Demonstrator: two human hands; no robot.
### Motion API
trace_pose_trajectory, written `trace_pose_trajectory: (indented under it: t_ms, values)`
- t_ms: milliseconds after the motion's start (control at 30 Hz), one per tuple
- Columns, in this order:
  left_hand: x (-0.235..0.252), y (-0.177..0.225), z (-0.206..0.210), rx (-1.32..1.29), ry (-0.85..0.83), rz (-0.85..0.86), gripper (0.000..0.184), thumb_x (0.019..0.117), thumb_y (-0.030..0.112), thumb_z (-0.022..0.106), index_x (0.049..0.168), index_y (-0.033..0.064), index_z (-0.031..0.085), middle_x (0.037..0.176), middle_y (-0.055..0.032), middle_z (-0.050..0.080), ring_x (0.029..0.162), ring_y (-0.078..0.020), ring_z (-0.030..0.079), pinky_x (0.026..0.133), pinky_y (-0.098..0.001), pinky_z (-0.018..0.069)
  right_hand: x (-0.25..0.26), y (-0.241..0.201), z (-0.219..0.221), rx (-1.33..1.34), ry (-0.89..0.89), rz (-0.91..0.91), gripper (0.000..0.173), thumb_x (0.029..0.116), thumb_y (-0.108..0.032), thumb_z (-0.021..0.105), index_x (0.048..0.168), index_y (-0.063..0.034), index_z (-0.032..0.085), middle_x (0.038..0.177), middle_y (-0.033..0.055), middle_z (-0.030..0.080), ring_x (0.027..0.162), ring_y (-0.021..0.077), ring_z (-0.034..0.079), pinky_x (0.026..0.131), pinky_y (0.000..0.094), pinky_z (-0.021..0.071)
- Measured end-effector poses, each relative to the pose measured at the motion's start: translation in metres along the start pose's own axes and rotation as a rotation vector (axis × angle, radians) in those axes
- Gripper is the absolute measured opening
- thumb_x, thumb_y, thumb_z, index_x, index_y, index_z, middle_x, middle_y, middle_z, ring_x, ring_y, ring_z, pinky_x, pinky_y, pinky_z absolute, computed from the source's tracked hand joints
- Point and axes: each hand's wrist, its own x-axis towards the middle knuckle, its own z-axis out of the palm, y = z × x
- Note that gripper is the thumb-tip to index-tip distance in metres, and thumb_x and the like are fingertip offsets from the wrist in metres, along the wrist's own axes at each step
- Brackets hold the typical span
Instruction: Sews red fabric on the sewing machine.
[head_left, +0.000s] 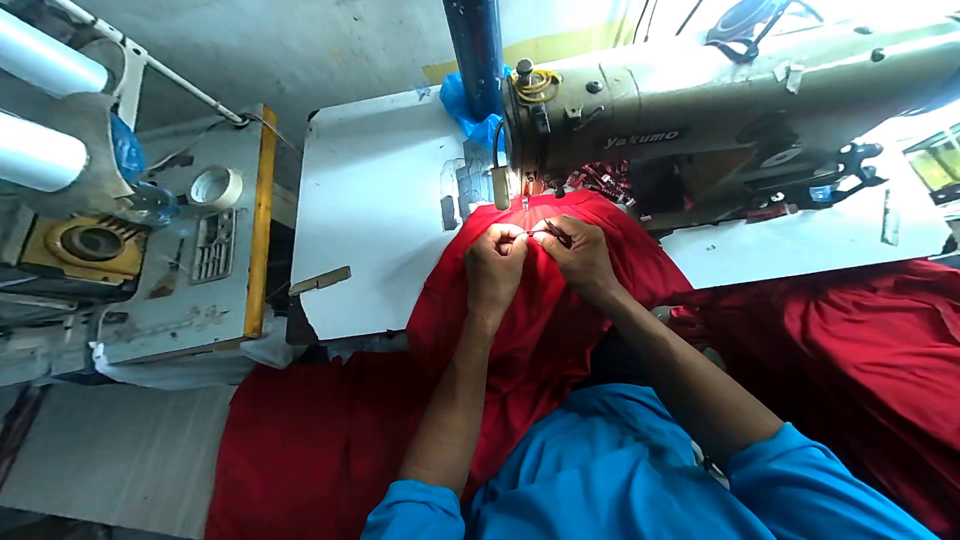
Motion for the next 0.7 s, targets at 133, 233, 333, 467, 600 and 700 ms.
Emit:
trace_pose_trajectory:
  t_ms: [133,233,333,467,600,700]
  values:
    - [0.0,0.0,0.001,-0.007,-0.007,-0.008,0.006,0.0971,0.019,0.071,0.101,0.0153,0.069,0.077,-0.0003,0.067,0.056,-0.0118,0.058,0.05,-0.0296,0.0512,0.0,0.0,0.0,0.012,-0.006,0.001,0.009,0.0988,-0.01,0.067,0.105,-0.008,0.073,0.093,0.0035,0.069,0.072,0.0096,0.062,0.061,0.0262,0.0535]
    - [0.0,0.0,0.002,-0.006,0.001,-0.002,0.006,0.0966,0.019,0.072,0.101,0.0154,0.069,0.078,0.0001,0.067,0.057,-0.0115,0.059,0.051,-0.0293,0.0517,0.0,0.001,0.0,0.011,-0.005,-0.001,0.008,0.0988,-0.01,0.067,0.104,-0.0082,0.073,0.092,0.0033,0.069,0.071,0.0093,0.062,0.061,0.0257,0.0533]
    - [0.0,0.0,0.003,-0.007,0.007,-0.004,0.004,0.0969,0.018,0.071,0.099,0.0154,0.07,0.076,0.0,0.066,0.056,-0.0117,0.057,0.05,-0.0292,0.05,-0.001,-0.001,0.0,0.007,-0.011,0.019,0.008,0.0991,-0.011,0.067,0.104,-0.0088,0.073,0.092,0.0029,0.068,0.07,0.0095,0.061,0.06,0.0258,0.0525]
    - [0.0,0.004,0.001,0.002,-0.03,-0.046,0.005,0.0994,0.02,0.068,0.098,0.0153,0.068,0.073,-0.0009,0.063,0.054,-0.013,0.054,0.048,-0.0297,0.0475,-0.001,-0.003,-0.005,0.008,-0.056,0.055,0.008,0.1003,-0.014,0.066,0.105,-0.0105,0.072,0.088,0.0024,0.068,0.066,0.0104,0.06,0.057,0.0269,0.0518]
    - [0.007,0.005,-0.002,0.037,-0.032,-0.065,0.007,0.0987,0.019,0.064,0.094,0.0139,0.066,0.073,-0.0031,0.06,0.057,-0.0165,0.054,0.051,-0.0349,0.0459,0.004,-0.001,-0.019,0.006,-0.069,0.09,0.008,0.0997,-0.017,0.067,0.104,-0.0115,0.07,0.081,0.003,0.066,0.061,0.0129,0.057,0.052,0.03,0.0495]
    - [0.015,-0.002,-0.003,0.084,0.0,0.04,0.008,0.0945,0.013,0.064,0.086,0.0115,0.064,0.108,-0.0059,0.065,0.097,-0.0188,0.063,0.079,-0.04,0.0545,0.029,0.0,-0.023,-0.018,-0.03,0.133,0.01,0.0967,-0.02,0.069,0.096,-0.0104,0.071,0.077,0.0011,0.065,0.065,0.0106,0.059,0.06,0.0305,0.0496]
